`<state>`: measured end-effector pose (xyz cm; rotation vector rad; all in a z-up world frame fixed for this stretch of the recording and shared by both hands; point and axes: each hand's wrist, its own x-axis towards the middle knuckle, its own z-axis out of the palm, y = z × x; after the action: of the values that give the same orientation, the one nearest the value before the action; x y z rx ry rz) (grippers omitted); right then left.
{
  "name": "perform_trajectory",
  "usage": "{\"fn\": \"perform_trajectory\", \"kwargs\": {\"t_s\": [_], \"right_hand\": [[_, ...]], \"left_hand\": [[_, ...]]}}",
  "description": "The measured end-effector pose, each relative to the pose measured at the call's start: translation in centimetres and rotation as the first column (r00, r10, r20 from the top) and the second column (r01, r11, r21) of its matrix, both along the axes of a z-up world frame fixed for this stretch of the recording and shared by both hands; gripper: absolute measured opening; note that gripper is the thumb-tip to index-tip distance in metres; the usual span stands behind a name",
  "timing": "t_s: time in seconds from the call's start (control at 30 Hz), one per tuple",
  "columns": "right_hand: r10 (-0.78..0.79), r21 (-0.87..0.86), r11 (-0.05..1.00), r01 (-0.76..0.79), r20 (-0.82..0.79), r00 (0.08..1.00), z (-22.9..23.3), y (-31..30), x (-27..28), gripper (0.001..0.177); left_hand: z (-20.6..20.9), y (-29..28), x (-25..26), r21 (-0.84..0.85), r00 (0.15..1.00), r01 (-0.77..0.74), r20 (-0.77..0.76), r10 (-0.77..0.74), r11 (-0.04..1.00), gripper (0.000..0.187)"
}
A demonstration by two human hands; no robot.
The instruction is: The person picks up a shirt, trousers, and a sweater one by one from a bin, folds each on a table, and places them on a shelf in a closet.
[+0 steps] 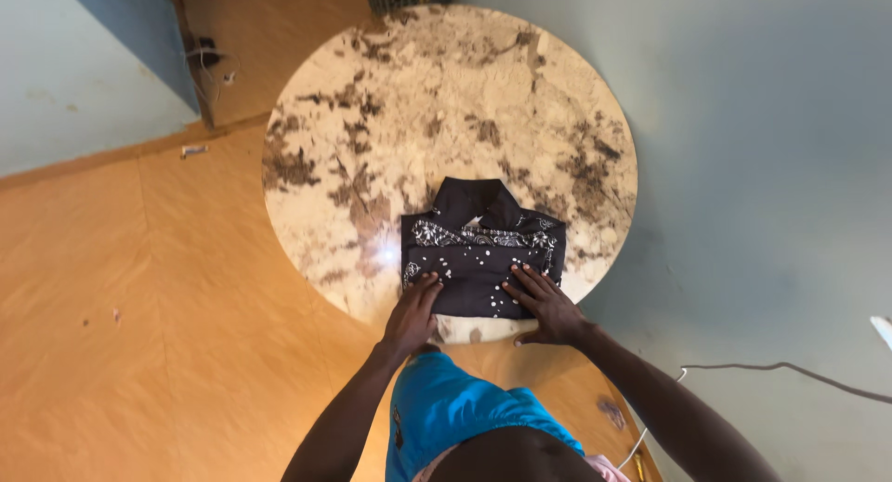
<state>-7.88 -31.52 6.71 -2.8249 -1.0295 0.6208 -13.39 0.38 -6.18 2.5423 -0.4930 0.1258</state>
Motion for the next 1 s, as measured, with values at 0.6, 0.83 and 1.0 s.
{"fn": "perform_trajectory", "kwargs": {"t_s": [0.6,0.83,1.0], "right_hand": [[-0.577,0.553,0.436,0.710,-0.434,0.692,-1.8,-4.9,4.7,0.031],[-0.786,0.508,0.477,0.717,-0.119,0.607,-2.7,-0.5,12.3,0.060],[-0.650,0.384,0.753,0.534,0.307,0.696,-3.1,3.5,11.3,0.068]], "left_hand": [[10.0,-0.2,5.6,-0.581,0.897,-0.436,-0.220,0.384,0.687,0.029],[3.7,1.6,15.8,-0.380,0.873,-0.487,-0.233,0.428,0.786,0.039],[5.4,0.8,15.7,0.029,0.904,-0.416,0.121,0.410,0.909,0.058]]}}
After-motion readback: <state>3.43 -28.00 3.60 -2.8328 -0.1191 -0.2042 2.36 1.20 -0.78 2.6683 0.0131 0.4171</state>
